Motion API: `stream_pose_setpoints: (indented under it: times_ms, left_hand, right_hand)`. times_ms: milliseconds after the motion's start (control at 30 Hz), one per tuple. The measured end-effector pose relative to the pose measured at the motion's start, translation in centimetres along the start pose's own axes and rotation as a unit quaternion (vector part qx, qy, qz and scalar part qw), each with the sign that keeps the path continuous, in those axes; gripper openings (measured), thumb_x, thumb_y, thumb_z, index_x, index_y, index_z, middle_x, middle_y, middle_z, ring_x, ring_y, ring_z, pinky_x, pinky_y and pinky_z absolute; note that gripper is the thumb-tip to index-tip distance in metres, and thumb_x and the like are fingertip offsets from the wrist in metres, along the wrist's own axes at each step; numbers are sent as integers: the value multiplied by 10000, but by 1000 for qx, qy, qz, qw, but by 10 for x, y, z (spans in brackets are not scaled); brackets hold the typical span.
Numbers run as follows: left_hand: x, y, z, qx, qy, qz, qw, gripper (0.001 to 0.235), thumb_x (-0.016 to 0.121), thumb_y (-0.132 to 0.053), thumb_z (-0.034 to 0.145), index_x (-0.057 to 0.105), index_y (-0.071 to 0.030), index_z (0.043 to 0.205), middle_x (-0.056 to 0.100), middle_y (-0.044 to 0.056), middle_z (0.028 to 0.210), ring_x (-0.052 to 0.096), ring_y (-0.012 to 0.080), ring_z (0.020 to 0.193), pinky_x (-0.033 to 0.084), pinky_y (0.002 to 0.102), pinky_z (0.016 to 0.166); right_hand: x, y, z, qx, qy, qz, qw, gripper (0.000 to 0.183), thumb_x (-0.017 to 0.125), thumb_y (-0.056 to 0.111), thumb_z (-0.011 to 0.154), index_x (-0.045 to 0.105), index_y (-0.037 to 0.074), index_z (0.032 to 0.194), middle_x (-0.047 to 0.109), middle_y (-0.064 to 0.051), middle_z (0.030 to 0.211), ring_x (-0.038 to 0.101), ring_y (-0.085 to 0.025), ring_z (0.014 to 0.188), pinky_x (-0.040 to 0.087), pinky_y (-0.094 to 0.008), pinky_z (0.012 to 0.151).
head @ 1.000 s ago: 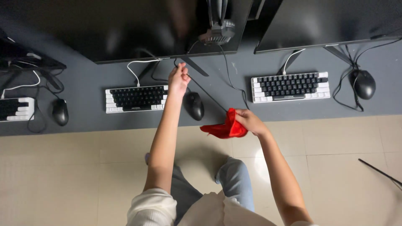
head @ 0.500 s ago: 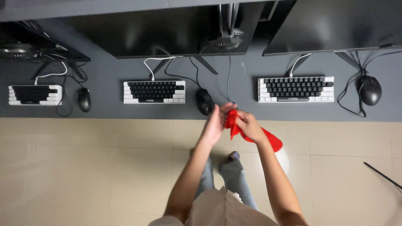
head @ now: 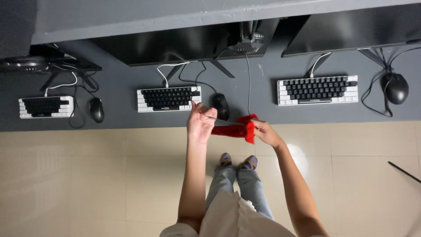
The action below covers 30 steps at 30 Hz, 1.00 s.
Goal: The person cleans a desk surface using a red cloth. They wipe the area around computer monitors, keyboards, and mice, occasionally moving cables and a mouse to clean underneath them.
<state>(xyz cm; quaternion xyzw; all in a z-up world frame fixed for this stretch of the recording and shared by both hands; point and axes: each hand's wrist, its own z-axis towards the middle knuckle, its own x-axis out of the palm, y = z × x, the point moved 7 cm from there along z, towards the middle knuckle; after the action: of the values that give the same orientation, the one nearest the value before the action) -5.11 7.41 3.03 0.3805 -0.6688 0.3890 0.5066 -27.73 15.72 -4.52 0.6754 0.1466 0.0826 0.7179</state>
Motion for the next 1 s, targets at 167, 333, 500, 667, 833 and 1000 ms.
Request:
stream_pose_setpoints:
  times_ms: [167,333,500,667,833,1000]
  left_hand:
    - [15,-1,12,7,26,-66,997,413,450,-447,1148,581,-64,1063,604,85,952,619,214,981,426,397,1176]
    - [-12,55,10,12,33,134,990,693,461,-506,1078,287,-77,1594,291,146,1705,379,237,1527,302,383,1238]
    - [10,91,-17,23,-4,505,863,409,488,-291,1112,582,-21,1404,556,175,1514,491,254,1413,341,399,1206]
    - [11,71,-21,62,-40,484,872,435,425,-312,1129,678,33,1211,662,126,1393,597,225,1317,426,374,1156]
    - [-11,53,-19,69,-48,323,943,446,441,-361,1097,673,20,1107,724,115,1008,698,221,1014,475,394,1065]
    - [-30,64,-6,-18,-119,214,969,396,485,-369,1092,640,-10,1030,466,7,754,446,131,674,467,317,825]
  right_hand:
    - [-8,-4,13,53,-49,74,995,206,558,218,1070,671,49,1105,657,-9,949,607,-119,831,535,-286,763]
    - [8,17,23,102,-120,160,975,235,522,226,1080,657,56,1169,666,-14,967,596,-110,852,511,-277,793]
    - [22,49,33,49,-104,-14,993,190,578,188,1038,648,40,1135,697,-56,983,610,-200,922,504,-336,913]
    - [17,78,36,-51,-73,-132,987,146,641,156,986,635,45,1081,640,-94,1021,569,-292,1007,424,-404,1027]
    - [7,84,40,-96,-90,-216,968,113,666,139,945,669,82,1042,556,-136,1046,485,-316,1014,389,-400,999]
    - [3,-27,29,-36,-216,127,967,199,609,142,1058,651,84,1244,542,-119,1237,530,-250,1159,429,-396,1063]
